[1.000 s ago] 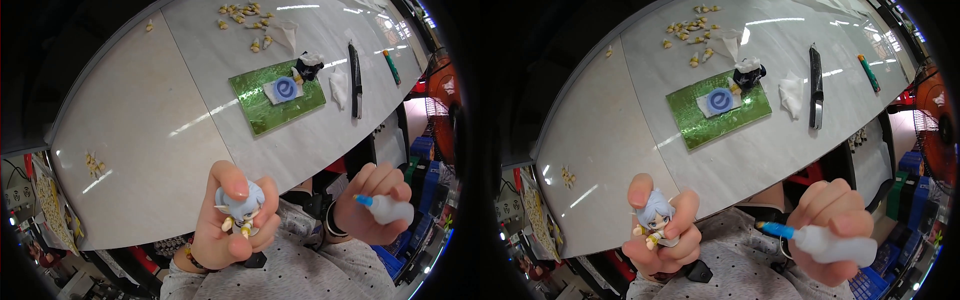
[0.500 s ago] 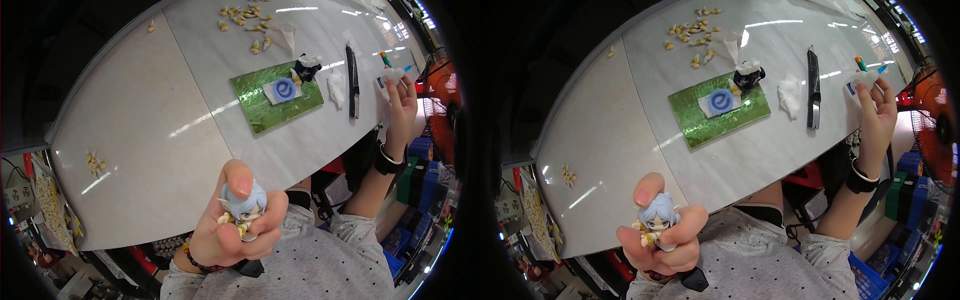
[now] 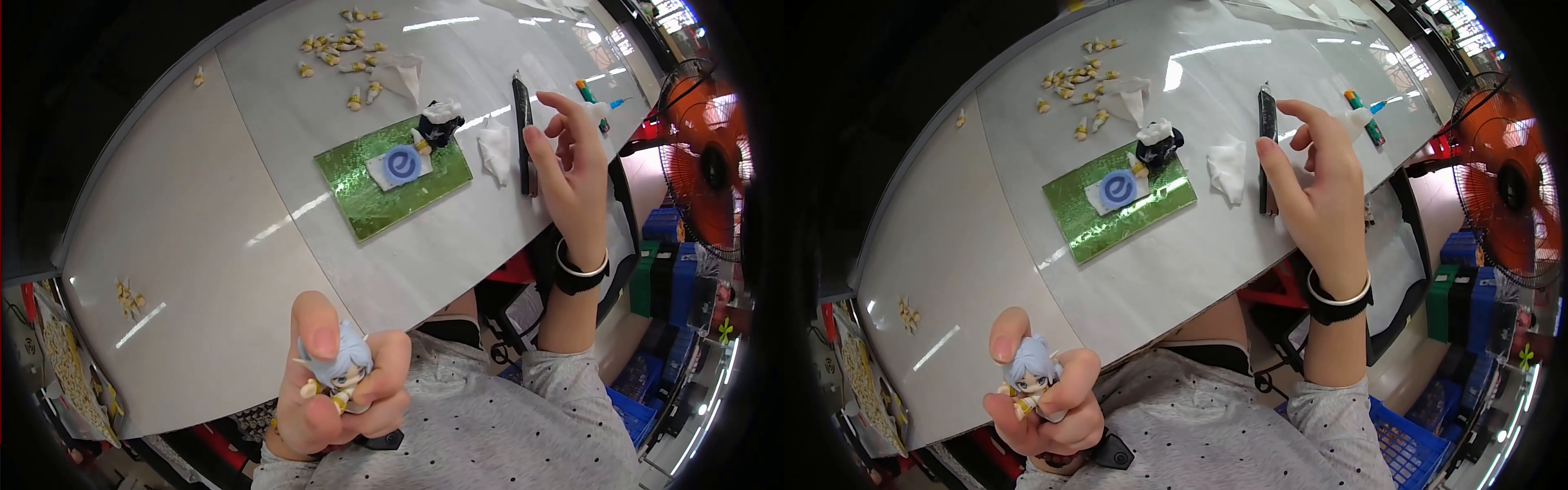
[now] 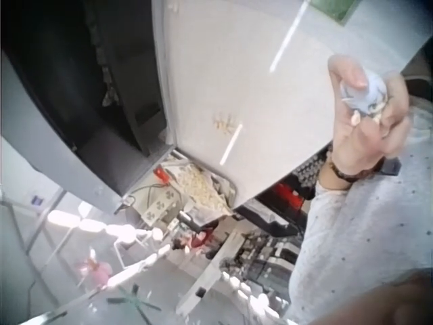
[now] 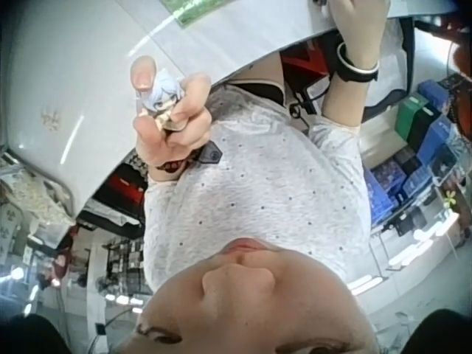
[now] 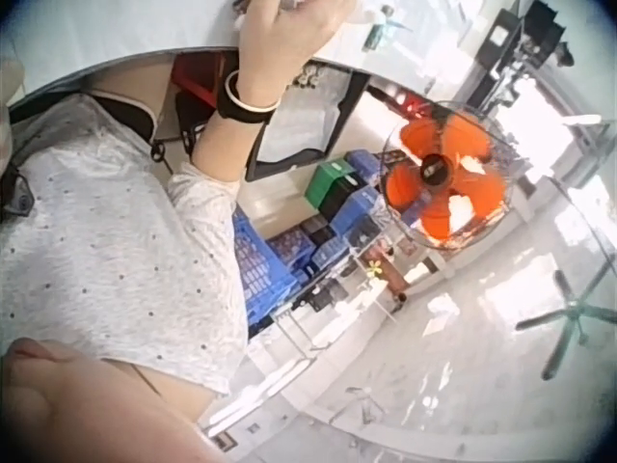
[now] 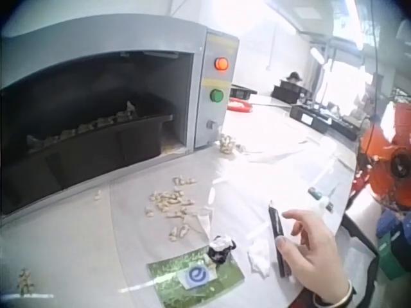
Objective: Carefully gluing small accessory parts onto miniature toy figurines using tweezers and glue.
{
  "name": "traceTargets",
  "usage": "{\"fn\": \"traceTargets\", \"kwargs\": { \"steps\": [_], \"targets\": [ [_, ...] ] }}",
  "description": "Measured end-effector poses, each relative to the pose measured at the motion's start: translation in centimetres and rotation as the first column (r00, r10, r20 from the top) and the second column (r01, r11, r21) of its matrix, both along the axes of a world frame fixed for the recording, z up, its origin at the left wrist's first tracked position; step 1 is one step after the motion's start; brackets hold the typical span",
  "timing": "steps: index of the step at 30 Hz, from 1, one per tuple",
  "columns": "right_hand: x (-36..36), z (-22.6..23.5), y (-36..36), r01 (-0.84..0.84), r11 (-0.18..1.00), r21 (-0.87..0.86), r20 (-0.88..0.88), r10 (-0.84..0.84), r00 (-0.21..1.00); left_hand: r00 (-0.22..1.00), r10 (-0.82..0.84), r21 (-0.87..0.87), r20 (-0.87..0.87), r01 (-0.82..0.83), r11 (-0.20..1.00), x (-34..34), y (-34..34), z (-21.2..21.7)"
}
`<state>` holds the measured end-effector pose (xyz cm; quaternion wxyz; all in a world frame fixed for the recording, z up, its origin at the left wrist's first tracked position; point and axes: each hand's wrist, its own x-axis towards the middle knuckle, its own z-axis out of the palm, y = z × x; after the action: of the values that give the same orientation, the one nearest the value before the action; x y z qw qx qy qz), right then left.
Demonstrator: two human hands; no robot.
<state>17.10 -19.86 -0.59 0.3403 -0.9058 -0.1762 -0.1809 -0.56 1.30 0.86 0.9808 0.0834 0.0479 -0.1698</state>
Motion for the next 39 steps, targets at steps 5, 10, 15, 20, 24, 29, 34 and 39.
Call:
{"fn": "traceTargets", "kwargs": {
  "steps": [5,10,15,20,24,29,34,39],
  "targets": [
    [-0.4,0.7,0.5,-0.02,0.998,-0.064,-0.211,0.006,0.978,0.998,-0.035,-0.028,0.046,0.036,0.999,0.2,-0.5,-0.3],
    [0.3,1.2,-0.8,-0.16,0.976,-0.146,-0.322,0.106,0.941,0.997,-0.047,-0.046,0.064,0.05,0.998,0.2,-0.6,-0.5],
    [-1.0,0.6,-1.8,-0.183,0.848,0.497,-0.274,0.354,0.894,0.997,-0.038,-0.1,0.062,0.044,0.994,0.3,-0.7,-0.4],
    [-3.8,0.3,-1.3,-0.376,0.215,0.901,0.16,0.641,0.751,0.997,-0.046,-0.119,0.065,0.053,0.991,0.3,-0.5,-0.3],
    [-6.3,1.2,1.0,-0.417,0.221,0.882,0.187,0.647,0.739,0.997,-0.034,-0.115,0.073,0.042,0.992,0.4,-0.8,-0.3],
    [-7.6,1.0,3.4,-0.516,0.108,0.85,0.275,0.744,0.609,0.999,-0.016,-0.113,0.035,0.02,0.993,0.1,-0.8,-0.4],
    [-9.1,2.5,3.9,-0.417,0.155,0.895,0.156,0.768,0.621,0.981,0.159,0.218,0.11,-0.18,0.959,0.0,-1.6,-0.3],
    [-8.2,2.9,3.2,-0.413,0.171,0.894,0.056,0.874,0.483,0.947,0.07,0.447,0.315,-0.213,0.869,0.1,-1.6,-0.4]
  ]
}}
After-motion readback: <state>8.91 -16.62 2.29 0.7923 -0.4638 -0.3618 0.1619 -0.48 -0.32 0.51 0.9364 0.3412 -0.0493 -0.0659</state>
